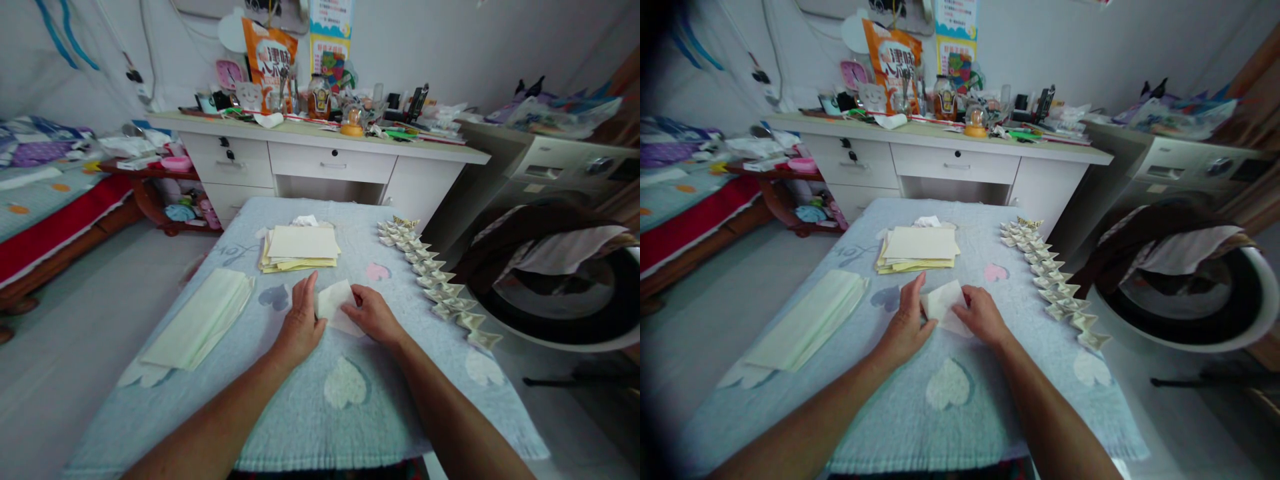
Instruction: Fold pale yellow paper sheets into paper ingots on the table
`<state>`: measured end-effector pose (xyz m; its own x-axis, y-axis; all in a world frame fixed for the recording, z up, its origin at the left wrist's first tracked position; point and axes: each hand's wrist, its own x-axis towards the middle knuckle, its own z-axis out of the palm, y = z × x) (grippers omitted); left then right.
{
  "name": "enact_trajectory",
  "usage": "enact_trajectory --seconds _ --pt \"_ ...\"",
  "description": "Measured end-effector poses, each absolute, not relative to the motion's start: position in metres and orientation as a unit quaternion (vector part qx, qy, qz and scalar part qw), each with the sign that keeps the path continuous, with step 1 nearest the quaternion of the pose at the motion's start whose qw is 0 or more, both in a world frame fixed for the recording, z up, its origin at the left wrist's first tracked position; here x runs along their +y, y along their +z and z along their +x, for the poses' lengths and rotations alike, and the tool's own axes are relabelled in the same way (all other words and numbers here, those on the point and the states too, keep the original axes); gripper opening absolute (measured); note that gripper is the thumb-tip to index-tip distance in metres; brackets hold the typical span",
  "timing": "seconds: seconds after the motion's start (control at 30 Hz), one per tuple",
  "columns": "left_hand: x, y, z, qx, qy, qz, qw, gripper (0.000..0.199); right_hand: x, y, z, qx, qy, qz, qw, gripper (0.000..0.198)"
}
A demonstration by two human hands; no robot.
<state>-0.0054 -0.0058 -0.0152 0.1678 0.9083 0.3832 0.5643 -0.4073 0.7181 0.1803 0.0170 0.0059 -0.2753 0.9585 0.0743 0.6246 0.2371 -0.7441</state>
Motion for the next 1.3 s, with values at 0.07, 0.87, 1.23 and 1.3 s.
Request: enact_trajectory --seconds 0.07,0.87,1.23,1.3 --pt "-0.005 -0.016 -0.006 0.504 0.412 0.717 0.25 0.098 0.018 0.005 0.181 -0.734 0.31 -0.527 0.296 0.004" --pt "0.004 -0.006 -0.005 0.334 0.631 0.332 0.616 0.075 0.009 0.008 0.178 -0.429 0.679 -0.346 0.485 0.056" --pt "0.001 -0.001 -0.002 0.352 0.61 0.328 0.629 0.072 0.006 0.003 0.162 -0.506 0.626 -0.356 0.476 0.039" --pt "-0.002 -0.002 0.001 0.348 0.597 0.357 0.629 0.071 0.007 0.0 0.162 -0.503 0.601 -0.379 0.492 0.028"
